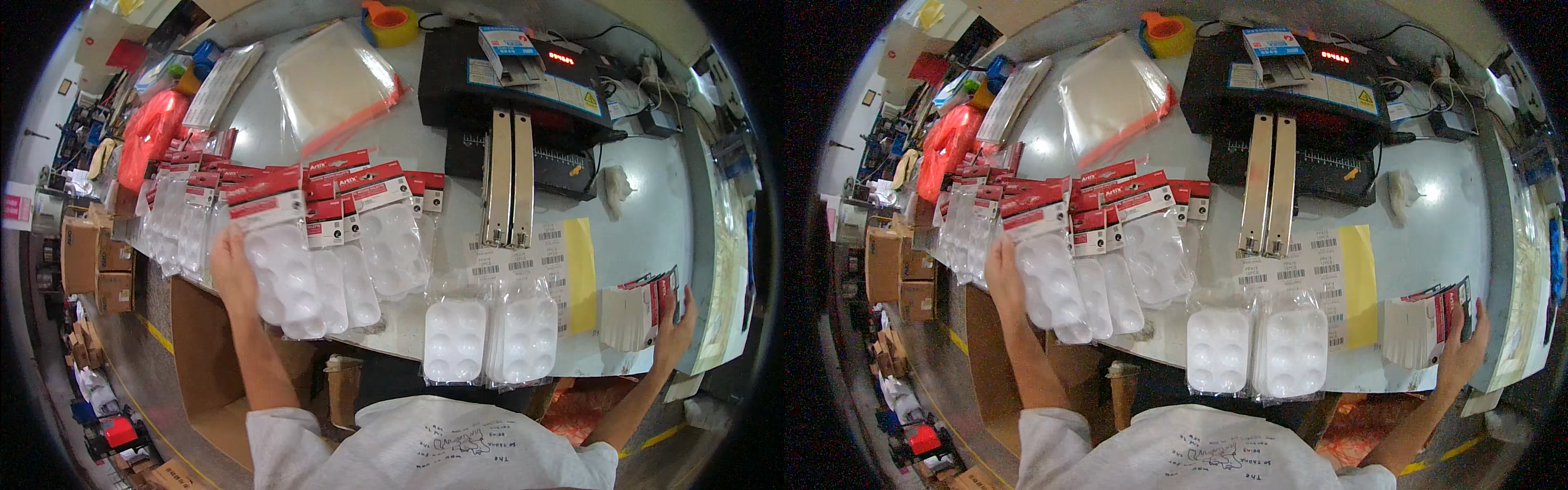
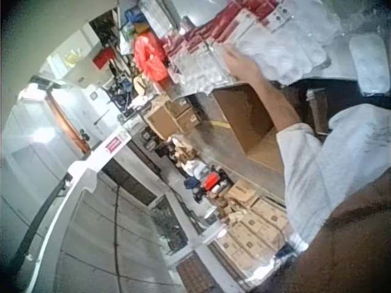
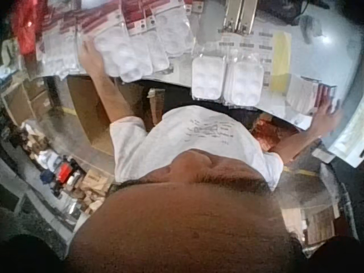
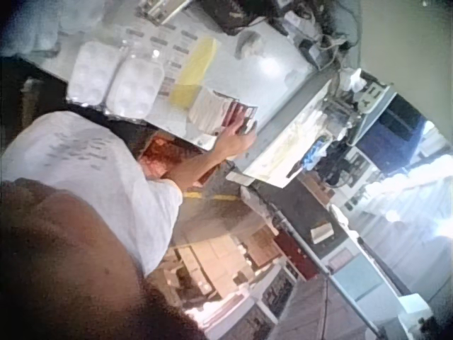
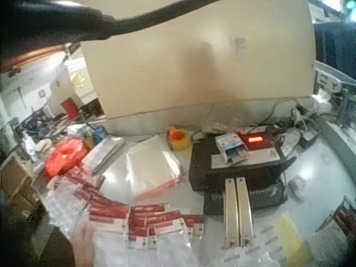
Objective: The person repeatedly places white plastic mixing palettes into clear plastic bags and seals them with red Artix labels. They retrieve palettes from a nearby box, insert each into a bag, apply a label, and stack the finished packages on the table.
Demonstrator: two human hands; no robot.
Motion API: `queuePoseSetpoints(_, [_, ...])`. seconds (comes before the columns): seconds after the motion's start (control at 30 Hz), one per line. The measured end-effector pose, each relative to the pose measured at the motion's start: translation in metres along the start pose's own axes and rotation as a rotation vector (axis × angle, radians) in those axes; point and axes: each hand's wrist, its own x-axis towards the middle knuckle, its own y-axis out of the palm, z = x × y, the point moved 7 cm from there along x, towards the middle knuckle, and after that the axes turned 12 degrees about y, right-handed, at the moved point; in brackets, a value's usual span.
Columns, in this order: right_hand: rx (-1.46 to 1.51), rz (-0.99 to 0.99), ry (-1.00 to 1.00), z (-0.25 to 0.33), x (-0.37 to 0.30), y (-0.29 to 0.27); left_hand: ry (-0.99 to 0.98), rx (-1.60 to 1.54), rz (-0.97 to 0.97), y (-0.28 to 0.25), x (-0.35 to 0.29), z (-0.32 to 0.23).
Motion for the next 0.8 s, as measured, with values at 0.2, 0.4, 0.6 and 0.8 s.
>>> queuePoseSetpoints(0.2, [-0.066, 0.050, -0.128, -0.040, 0.004, 0.020, 0.579, 0.482, -0.030, 0.000, -0.061, -0.041])
queuePoseSetpoints(0.4, [-0.044, 0.252, -0.068, -0.035, 0.019, 0.022, 0.702, 0.723, 0.200, 0.060, -0.132, -0.024])
queuePoseSetpoints(0.6, [-0.015, 0.309, -0.047, -0.031, 0.018, 0.028, 0.819, 0.702, 0.182, 0.060, -0.090, -0.009])
queuePoseSetpoints(0.8, [0.046, 0.353, -0.158, -0.014, 0.010, 0.024, 0.772, 0.767, 0.383, 0.049, -0.083, -0.034])
